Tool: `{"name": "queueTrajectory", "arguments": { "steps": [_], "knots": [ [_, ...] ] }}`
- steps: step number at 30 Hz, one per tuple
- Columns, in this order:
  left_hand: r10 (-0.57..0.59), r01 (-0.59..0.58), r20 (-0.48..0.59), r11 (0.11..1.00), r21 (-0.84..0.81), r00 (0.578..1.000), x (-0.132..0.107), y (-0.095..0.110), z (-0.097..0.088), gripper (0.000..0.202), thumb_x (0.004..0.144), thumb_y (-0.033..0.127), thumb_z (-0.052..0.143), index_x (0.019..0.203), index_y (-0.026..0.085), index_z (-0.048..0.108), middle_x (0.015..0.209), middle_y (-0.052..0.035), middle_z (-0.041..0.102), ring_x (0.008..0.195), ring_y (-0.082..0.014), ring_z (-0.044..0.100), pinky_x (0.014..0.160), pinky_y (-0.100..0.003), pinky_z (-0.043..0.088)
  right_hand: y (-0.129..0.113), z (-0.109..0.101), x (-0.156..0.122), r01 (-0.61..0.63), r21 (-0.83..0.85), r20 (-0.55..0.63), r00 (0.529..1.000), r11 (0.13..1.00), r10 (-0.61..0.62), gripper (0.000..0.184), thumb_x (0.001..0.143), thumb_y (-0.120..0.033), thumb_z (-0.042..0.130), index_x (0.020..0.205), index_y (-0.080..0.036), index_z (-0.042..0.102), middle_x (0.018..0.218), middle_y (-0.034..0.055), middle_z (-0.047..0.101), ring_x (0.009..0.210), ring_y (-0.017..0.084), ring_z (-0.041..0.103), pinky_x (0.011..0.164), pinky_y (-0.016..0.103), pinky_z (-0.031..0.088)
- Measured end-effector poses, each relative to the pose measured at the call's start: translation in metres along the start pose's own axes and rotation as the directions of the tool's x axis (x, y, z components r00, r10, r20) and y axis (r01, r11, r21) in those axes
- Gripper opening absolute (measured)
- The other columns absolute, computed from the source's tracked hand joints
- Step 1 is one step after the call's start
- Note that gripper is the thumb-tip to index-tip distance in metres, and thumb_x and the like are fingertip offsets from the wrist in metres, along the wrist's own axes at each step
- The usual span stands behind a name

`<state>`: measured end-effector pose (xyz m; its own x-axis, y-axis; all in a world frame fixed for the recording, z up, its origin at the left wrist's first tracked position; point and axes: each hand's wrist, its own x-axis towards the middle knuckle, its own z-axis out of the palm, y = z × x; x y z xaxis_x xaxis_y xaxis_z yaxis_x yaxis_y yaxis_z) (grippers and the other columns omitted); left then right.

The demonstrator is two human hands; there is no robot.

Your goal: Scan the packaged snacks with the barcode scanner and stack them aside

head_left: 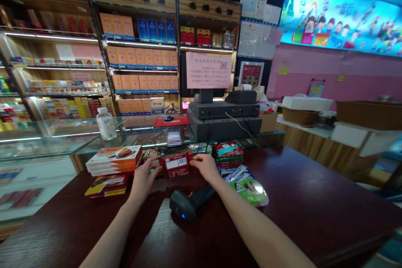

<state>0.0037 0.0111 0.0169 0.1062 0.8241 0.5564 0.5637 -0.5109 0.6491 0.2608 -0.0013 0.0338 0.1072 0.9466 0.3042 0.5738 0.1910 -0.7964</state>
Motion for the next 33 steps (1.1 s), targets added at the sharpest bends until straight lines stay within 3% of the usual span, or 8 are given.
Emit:
{"name": "queueTrajectory", "arguments": {
  "steps": [3,5,9,15,21,24,28,33],
  "knots": [
    [0.018,-0.016,-0.039,0.999,0.040,0.999,0.001,0.004,-0.004,0.024,0.083,0.044,0.058,0.092,0.022,0.065,0.087,-0.0025,0.077,0.085,-0.0222,0.072,0.084,-0.034,0.053,-0.005,-0.002,-0.001,-0.003,-0.033,-0.012,1.000,0.999,0.003,0.012,0.078,-0.032,0.072,0.086,-0.026,0.078,0.092,0.0011,0.077,0.091,0.022,0.070,0.082,0.030,0.049],
    [0.043,-0.038,-0.054,0.996,0.086,0.998,0.002,0.007,-0.007,0.022,0.083,0.042,0.056,0.086,0.023,0.065,0.083,-0.0019,0.075,0.081,-0.0215,0.070,0.081,-0.034,0.052,-0.009,-0.004,-0.002,-0.013,-0.027,-0.011,1.000,1.000,0.013,0.015,0.080,-0.033,0.070,0.090,-0.027,0.078,0.087,0.0010,0.076,0.088,0.021,0.070,0.080,0.030,0.049],
    [0.087,-0.079,-0.031,0.977,0.196,0.996,0.005,0.009,-0.019,0.020,0.086,0.038,0.053,0.090,0.023,0.066,0.086,-0.0018,0.074,0.085,-0.0215,0.069,0.083,-0.035,0.049,-0.018,-0.002,-0.002,0.041,0.057,0.012,0.999,0.998,-0.042,0.016,0.082,-0.028,0.065,0.090,-0.024,0.079,0.076,0.0007,0.076,0.081,0.021,0.072,0.076,0.029,0.050],
    [0.180,-0.162,-0.006,0.900,0.404,0.984,0.007,0.000,-0.043,0.017,0.087,0.029,0.050,0.091,0.024,0.066,0.094,-0.0017,0.075,0.093,-0.0224,0.068,0.093,-0.039,0.041,-0.022,0.013,0.003,0.081,0.129,0.075,0.993,0.988,-0.092,0.026,0.075,-0.018,0.067,0.097,-0.022,0.080,0.089,0.0038,0.080,0.091,0.024,0.074,0.082,0.031,0.055],
    [0.220,-0.240,0.101,0.817,0.524,0.970,0.007,-0.019,-0.066,0.020,0.088,0.027,0.048,0.090,0.026,0.068,0.093,-0.0011,0.076,0.090,-0.0222,0.068,0.092,-0.039,0.038,-0.027,0.035,0.008,0.089,0.189,0.211,0.969,0.978,-0.129,0.049,0.071,-0.005,0.054,0.110,-0.023,0.077,0.102,0.0034,0.079,0.099,0.022,0.073,0.091,0.032,0.054],
    [0.263,-0.310,0.167,0.746,0.589,0.950,0.008,-0.029,-0.073,0.022,0.090,0.023,0.047,0.087,0.027,0.069,0.086,-0.0017,0.074,0.086,-0.0222,0.067,0.092,-0.040,0.039,-0.031,0.046,0.012,0.092,0.142,0.239,0.963,0.986,-0.124,0.042,0.077,-0.012,0.052,0.108,-0.024,0.078,0.105,0.0033,0.078,0.103,0.023,0.072,0.096,0.034,0.051],
    [0.324,-0.441,0.302,0.590,0.676,0.897,0.011,-0.034,-0.076,0.020,0.091,0.021,0.048,0.087,0.026,0.067,0.080,-0.0032,0.070,0.082,-0.0233,0.063,0.090,-0.043,0.040,-0.025,0.064,0.022,0.059,0.205,0.321,0.939,0.977,-0.124,0.031,0.079,-0.028,0.066,0.107,-0.023,0.078,0.105,0.0037,0.078,0.103,0.024,0.071,0.095,0.034,0.052],
    [0.367,-0.522,0.382,0.454,0.722,0.848,0.016,-0.034,-0.072,0.017,0.089,0.013,0.051,0.088,0.024,0.064,0.084,-0.0040,0.070,0.088,-0.0247,0.061,0.093,-0.045,0.039,-0.007,0.085,0.034,0.075,0.224,0.396,0.904,0.972,-0.161,0.058,0.064,-0.023,0.082,0.120,-0.021,0.071,0.119,0.0060,0.074,0.114,0.026,0.067,0.101,0.037,0.049]
  ]
}}
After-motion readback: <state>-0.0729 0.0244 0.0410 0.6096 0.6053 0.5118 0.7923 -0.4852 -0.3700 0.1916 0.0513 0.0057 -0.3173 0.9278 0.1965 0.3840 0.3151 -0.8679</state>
